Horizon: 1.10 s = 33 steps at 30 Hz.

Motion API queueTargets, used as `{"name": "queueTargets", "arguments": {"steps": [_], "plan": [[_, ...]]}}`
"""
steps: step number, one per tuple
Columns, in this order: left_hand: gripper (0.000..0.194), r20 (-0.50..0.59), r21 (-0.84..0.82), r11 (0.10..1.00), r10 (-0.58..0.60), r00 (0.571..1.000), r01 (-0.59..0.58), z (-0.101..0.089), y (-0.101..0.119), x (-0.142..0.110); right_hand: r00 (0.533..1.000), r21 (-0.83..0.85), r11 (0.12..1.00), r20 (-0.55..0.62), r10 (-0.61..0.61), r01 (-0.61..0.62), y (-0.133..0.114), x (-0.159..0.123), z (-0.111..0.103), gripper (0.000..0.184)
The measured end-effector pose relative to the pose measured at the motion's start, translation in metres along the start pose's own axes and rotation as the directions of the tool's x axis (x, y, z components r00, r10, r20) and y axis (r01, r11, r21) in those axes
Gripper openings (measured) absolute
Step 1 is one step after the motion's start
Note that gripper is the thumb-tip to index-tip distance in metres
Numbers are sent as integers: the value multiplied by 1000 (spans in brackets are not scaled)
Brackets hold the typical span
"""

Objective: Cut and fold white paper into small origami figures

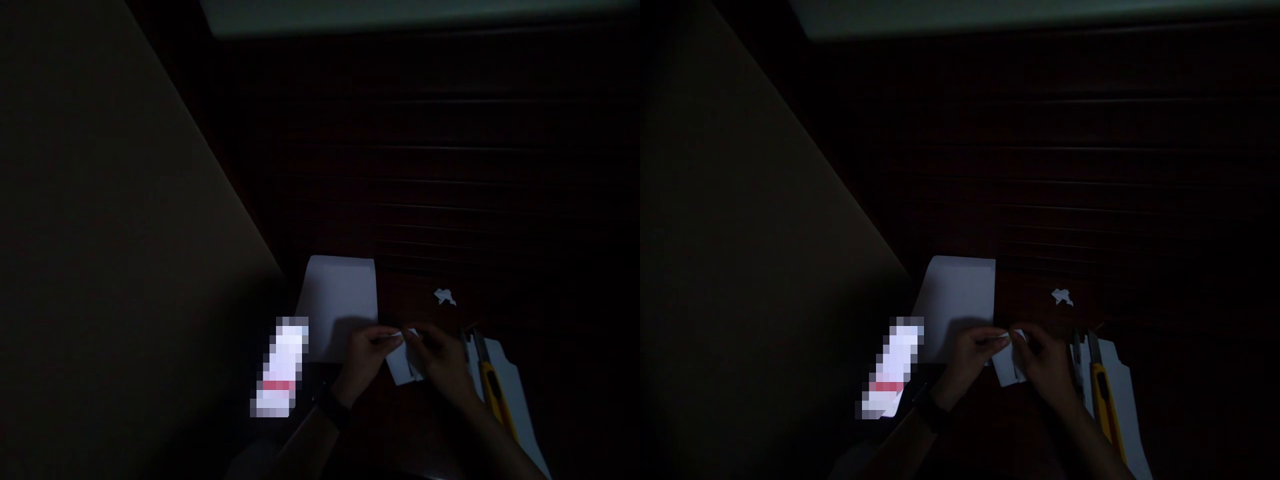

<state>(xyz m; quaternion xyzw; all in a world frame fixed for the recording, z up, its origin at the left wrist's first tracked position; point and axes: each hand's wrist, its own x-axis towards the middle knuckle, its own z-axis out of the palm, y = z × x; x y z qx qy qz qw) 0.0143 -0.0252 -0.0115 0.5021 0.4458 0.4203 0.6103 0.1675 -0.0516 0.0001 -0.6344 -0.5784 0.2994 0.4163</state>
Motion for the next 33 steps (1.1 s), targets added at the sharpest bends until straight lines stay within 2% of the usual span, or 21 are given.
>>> {"name": "queueTargets", "arguments": {"steps": [12, 22, 27, 30, 33], "plan": [[32, -5, -33, 997, -66, 998, 66, -1, -4, 1, 997, 11, 996, 2, -83, 83, -4, -3, 0, 21], [28, -34, -37, 996, -87, 996, 85, -3, -2, 1, 996, 35, 996, 33, -80, 78, -3, -2, 0, 22], [23, -50, -105, 992, -72, 996, 67, -5, -3, 2, 997, 113, 994, 72, -2, -7, -2, 0, -1, 35], [22, -84, -124, 990, -79, 993, 68, -6, -2, 2, 979, 227, 966, 188, 83, -126, 1, 2, -1, 42], [21, -106, -127, 990, -82, 991, 68, -7, 2, 2, 939, 324, 919, 323, 117, -226, 0, 3, -3, 41]]}}
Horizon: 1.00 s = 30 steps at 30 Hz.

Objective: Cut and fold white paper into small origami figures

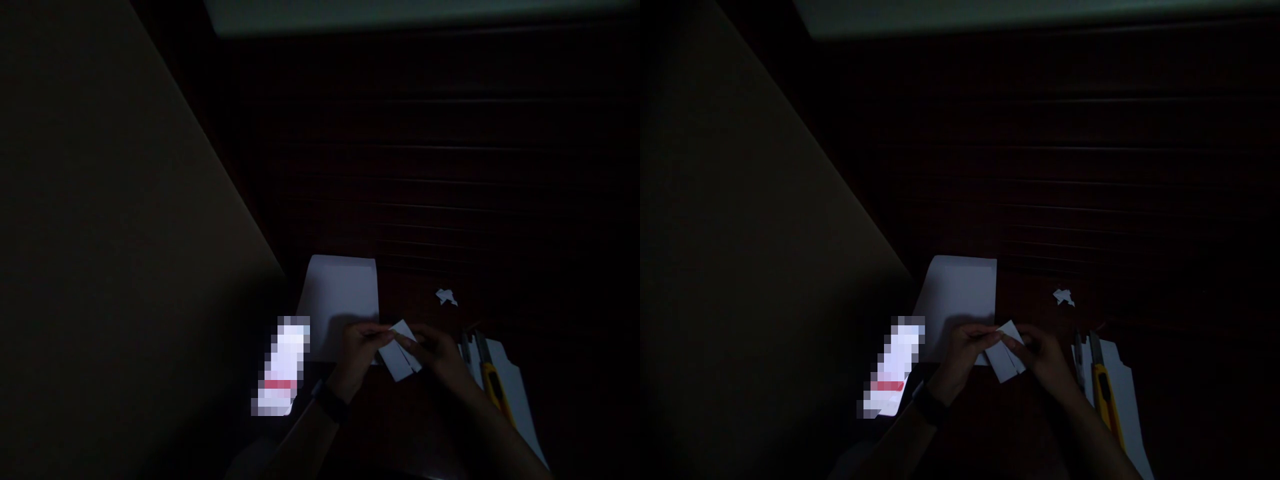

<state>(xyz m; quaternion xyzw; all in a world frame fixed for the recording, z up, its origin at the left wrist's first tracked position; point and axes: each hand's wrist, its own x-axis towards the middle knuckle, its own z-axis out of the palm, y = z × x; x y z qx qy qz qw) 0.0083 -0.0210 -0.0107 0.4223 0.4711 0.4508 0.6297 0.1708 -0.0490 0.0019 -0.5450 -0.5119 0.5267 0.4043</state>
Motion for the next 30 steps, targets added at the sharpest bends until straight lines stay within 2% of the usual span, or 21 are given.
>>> {"name": "queueTargets", "arguments": {"steps": [3, 9, 15, 21, 30], "plan": [[20, 7, 16, 1000, 16, 1000, -16, 1, 2, 0, 999, 32, 999, 42, 14, -15, -4, -1, 0, 36], [22, -32, 150, 986, 79, 996, -73, 1, -1, 1, 1000, -40, 999, 0, -19, 19, -1, 1, 3, 33], [24, -48, 207, 970, 136, 990, -123, 3, -2, 0, 1000, -25, 999, 1, -29, 30, 8, 4, 3, 32], [24, -39, 164, 982, 102, 994, -95, 3, -1, 1, 1000, -16, 1000, -29, -6, 6, 7, 5, 3, 33], [29, -14, 89, 995, 47, 999, -46, 5, 2, -2, 999, 19, 1000, 43, 24, -24, 9, 3, 2, 33]]}}
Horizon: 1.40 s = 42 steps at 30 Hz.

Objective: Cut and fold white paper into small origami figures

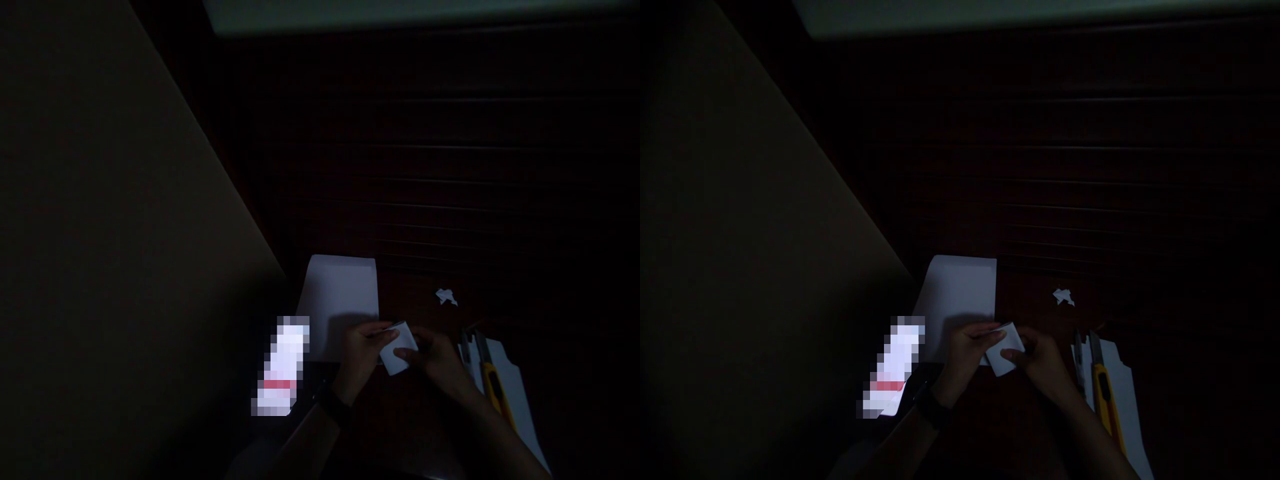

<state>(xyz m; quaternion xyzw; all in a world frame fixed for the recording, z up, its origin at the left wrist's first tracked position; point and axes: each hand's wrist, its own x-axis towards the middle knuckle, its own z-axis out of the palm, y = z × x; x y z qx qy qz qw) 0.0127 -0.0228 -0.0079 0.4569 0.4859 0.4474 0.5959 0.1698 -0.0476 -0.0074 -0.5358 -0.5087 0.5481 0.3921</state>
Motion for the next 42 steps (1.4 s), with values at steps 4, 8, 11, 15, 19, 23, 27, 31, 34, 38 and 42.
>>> {"name": "queueTargets", "arguments": {"steps": [4, 8, 11, 15, 19, 23, 27, 31, 34, 38, 42], "plan": [[27, 0, 32, 999, 20, 1000, -20, -1, 0, -1, 1000, -42, 999, -27, -10, 9, 1, 1, -1, 32], [25, -2, 33, 999, 36, 999, -36, -1, -2, 0, 1000, -53, 998, -21, -20, 19, 1, 2, -2, 31], [25, 9, 32, 999, 43, 999, -43, -1, -2, 0, 1000, -32, 999, -3, -9, 9, -1, 1, -2, 31], [25, 16, 30, 999, 37, 999, -38, -1, 0, 0, 999, -18, 998, 0, -54, 54, -5, 0, 0, 32], [22, 23, 25, 998, 50, 998, -50, -1, -2, 0, 991, -63, 996, -113, -75, 68, -8, 0, -1, 27], [23, 59, 22, 1000, 12, 998, -13, -1, -6, 0, 971, -124, 990, -223, -86, 59, -8, 0, -4, 24], [23, 77, 0, 1000, -7, 997, 7, -2, -8, 0, 974, -141, 989, -212, -76, 47, -7, 0, -4, 26], [25, 58, -7, 1000, -13, 998, 13, -2, -11, 0, 979, -162, 986, -190, -76, 45, -7, 1, -3, 28], [25, 46, -8, 1000, -4, 999, 4, -2, -13, 0, 973, -198, 978, -204, -107, 66, -7, 2, -2, 28], [25, 55, -15, 1000, 3, 998, -2, -1, -17, -1, 970, -168, 985, -227, -87, 49, -2, 2, -2, 25], [24, 80, -25, 1000, -10, 997, 12, 1, -18, -2, 966, 7, 999, -256, 46, -45, 6, 2, -5, 21]]}}
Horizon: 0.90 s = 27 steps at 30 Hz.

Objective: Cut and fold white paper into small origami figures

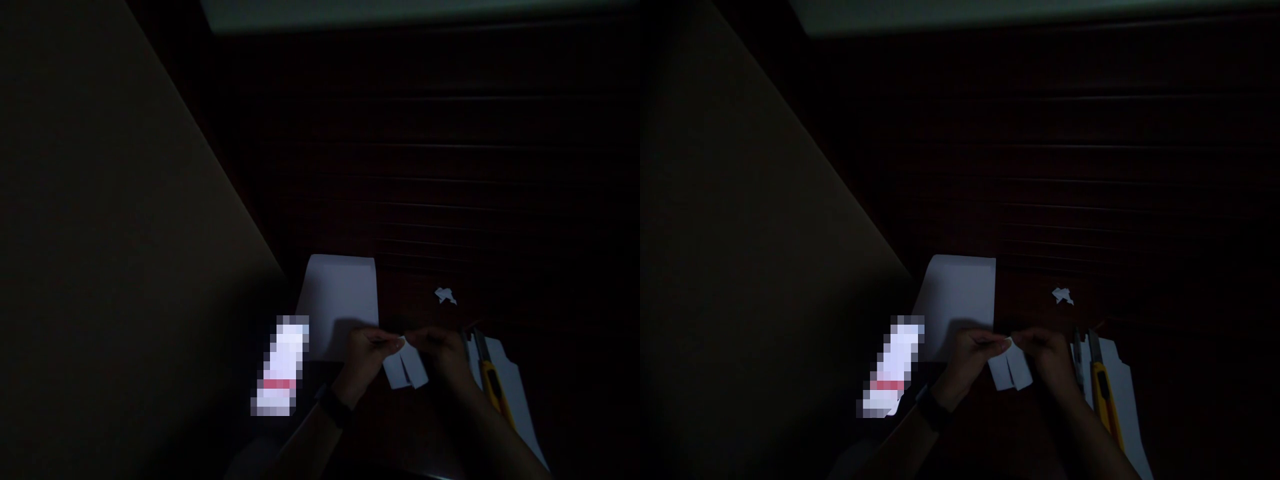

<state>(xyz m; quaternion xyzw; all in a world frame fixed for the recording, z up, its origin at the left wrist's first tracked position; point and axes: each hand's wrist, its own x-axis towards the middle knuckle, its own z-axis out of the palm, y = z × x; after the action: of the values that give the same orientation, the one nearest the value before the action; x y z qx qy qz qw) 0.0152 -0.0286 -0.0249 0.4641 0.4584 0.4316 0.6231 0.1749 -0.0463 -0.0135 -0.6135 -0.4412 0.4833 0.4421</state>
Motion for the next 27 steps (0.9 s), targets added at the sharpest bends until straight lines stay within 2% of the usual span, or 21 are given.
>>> {"name": "queueTargets", "arguments": {"steps": [3, 6, 10, 16, 27], "plan": [[23, 16, -11, 1000, 0, 1000, 1, 0, 2, -1, 1000, 29, 999, -4, 14, -14, 1, 0, -1, 20], [21, -10, -34, 999, -9, 1000, 9, -1, 6, 0, 997, -75, 996, 47, -54, 57, -2, 0, -1, 21], [21, -55, -48, 998, -39, 998, 36, -2, 10, 2, 996, -167, 984, 75, -46, 58, -3, 0, 0, 29], [23, -83, -50, 998, -37, 996, 33, -4, 12, 2, 991, -131, 991, 134, -4, 22, -6, -2, 1, 32], [22, -70, -6, 1000, 8, 997, -8, -6, 14, 4, 991, -127, 992, 127, 37, -20, -9, -5, 2, 41]]}}
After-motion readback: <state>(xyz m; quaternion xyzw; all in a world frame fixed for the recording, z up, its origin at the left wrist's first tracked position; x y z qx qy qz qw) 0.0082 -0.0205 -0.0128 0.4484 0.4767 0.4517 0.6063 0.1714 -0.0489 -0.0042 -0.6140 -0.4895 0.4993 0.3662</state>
